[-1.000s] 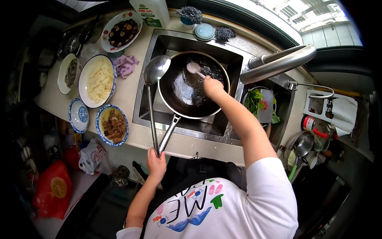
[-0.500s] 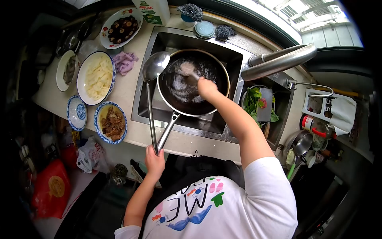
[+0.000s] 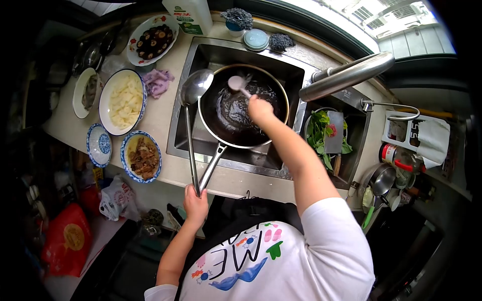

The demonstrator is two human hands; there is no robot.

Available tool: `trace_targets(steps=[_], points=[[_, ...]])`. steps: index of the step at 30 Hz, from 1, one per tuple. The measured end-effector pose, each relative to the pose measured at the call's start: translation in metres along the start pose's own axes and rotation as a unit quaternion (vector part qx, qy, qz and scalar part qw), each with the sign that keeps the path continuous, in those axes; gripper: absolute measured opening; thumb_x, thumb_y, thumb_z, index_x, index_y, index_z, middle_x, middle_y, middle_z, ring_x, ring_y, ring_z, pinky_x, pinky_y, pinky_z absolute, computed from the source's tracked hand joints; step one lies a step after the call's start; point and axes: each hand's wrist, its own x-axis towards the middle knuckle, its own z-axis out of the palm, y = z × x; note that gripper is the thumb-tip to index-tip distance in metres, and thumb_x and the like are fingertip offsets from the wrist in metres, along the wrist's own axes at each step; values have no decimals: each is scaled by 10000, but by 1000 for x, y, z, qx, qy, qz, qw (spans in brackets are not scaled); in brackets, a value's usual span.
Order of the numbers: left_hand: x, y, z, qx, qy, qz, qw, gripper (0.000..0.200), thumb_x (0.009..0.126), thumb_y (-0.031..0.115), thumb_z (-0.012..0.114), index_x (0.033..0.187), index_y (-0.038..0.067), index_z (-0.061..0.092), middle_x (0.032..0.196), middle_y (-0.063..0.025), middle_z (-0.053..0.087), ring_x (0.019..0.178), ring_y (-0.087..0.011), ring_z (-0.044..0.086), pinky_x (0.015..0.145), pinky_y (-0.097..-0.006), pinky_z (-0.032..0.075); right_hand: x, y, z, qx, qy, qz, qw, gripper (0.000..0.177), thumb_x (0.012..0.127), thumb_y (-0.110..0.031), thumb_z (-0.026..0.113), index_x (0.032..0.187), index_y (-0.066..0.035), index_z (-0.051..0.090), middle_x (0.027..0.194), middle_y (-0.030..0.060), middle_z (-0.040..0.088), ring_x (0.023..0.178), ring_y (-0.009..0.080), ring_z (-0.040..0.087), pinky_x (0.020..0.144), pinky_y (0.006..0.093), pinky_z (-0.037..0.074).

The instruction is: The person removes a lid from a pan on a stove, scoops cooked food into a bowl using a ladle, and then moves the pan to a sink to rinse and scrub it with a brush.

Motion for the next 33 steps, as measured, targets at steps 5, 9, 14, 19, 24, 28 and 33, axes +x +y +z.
trace_targets(steps=[5,9,14,19,24,28,33], points=[[0,0,5,-7,11,8,1000,240,735,133,610,880,12,462,865,-150,493,803,-368,504,678,-423,403,-38,51,-41,-290,-117,-124,942,264,782,-112,506,986,52,544,788,149,631,733,236,644,554,309,512],[0,-3,4,-7,-8,6,1000,248,736,137,609,882,3,458,869,-159,487,808,-377,498,678,-429,398,-77,28,-105,-164,-370,-197,893,225,744,-79,491,918,-52,632,933,120,618,795,247,621,668,362,493],[1,0,6,-6,13,19,1000,255,739,135,605,897,-4,462,887,-161,494,818,-376,501,686,-430,400,-23,-10,-54,338,-344,-7,876,272,848,-265,519,909,-7,579,563,57,517,431,164,453,408,310,380],[2,-3,1,24,-6,18,1000,265,743,135,600,926,-4,468,908,-164,503,827,-377,505,688,-428,404,9,26,-38,-48,-66,-45,996,213,814,-109,460,970,34,484,798,183,626,737,316,628,631,394,509],[0,-2,5,-5,9,18,1000,260,742,130,601,921,-6,470,891,-162,500,813,-377,501,687,-426,402,-59,60,-70,-199,-230,-173,937,178,743,-103,532,859,-47,656,900,120,630,853,225,619,601,340,516],[1,-1,4,1,5,17,1000,265,736,126,607,920,-6,470,884,-159,497,803,-372,499,680,-425,400,-59,12,-111,68,-449,-96,886,191,800,-178,531,754,-16,623,540,87,566,468,187,558,402,302,431],[1,2,4,-7,12,19,1000,268,735,125,608,927,-4,470,884,-155,498,810,-366,501,685,-422,400,5,-12,-47,385,-292,28,875,276,853,-211,511,1028,2,512,638,67,524,453,147,464,418,288,397]])
